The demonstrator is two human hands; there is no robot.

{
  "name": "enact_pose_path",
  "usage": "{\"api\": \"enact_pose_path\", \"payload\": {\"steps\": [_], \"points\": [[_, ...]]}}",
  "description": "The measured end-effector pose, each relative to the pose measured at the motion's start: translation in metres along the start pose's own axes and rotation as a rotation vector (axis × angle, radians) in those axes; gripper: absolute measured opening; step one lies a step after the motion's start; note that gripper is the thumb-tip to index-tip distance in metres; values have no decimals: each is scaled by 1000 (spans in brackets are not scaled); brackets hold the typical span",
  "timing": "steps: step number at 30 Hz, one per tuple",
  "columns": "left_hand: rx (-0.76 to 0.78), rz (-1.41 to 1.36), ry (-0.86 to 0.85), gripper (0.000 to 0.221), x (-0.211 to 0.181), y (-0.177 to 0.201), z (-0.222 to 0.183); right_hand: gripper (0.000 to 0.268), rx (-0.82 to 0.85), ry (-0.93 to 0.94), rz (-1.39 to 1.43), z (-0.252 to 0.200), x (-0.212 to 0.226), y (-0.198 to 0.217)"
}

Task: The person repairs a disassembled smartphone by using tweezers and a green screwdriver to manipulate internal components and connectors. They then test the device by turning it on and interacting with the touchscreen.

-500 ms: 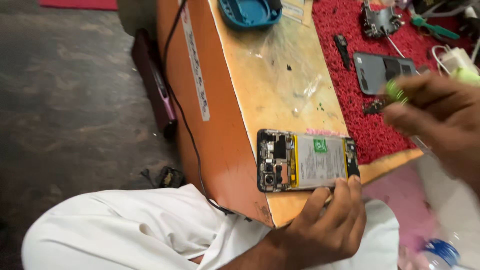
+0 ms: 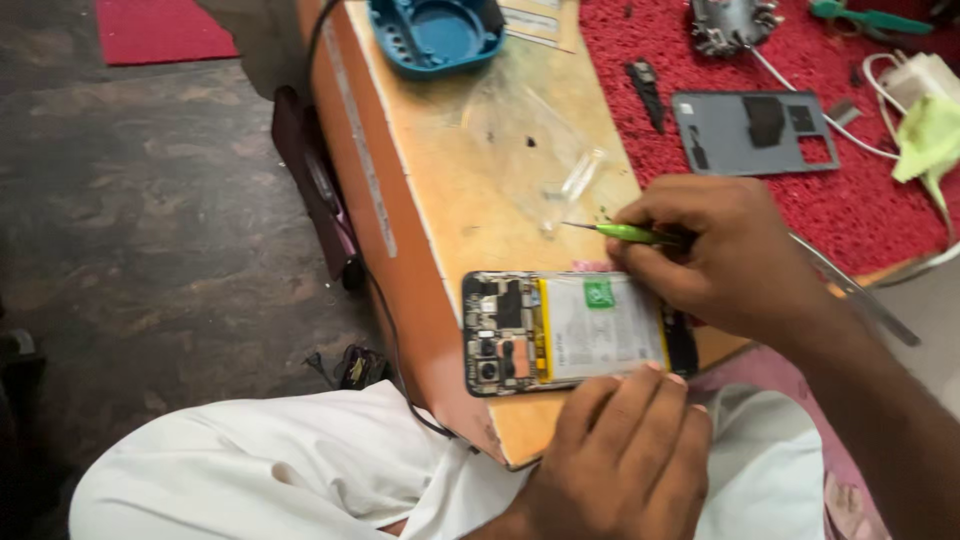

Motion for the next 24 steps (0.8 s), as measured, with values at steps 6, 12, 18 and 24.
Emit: {"api": "enact_pose_path", "payload": {"steps": [6,12,18,24], "points": [[1,-228,132,29,-2,3,1,17,-50,-323,429,-26,-22,4],[-17,-370,298,24,-4,10,5,7,-237,-469,1185,-107,-45,1],[45,-311,346,21,-10,11,10,23,-353,-494,1280,-152,-58,-18],[180,-130,253,29,-9,4,13,18,-265,-514,948,-157,-50,-22]]}}
Point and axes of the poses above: each hand's wrist, its own z-axis towards the middle knuckle, its own y-axis out of the back of the hand, x = y × z, the point moved 4 cm from there along z, towards the middle knuckle, and after that the axes turned 1 degree about -y, right-handed, at the moved point
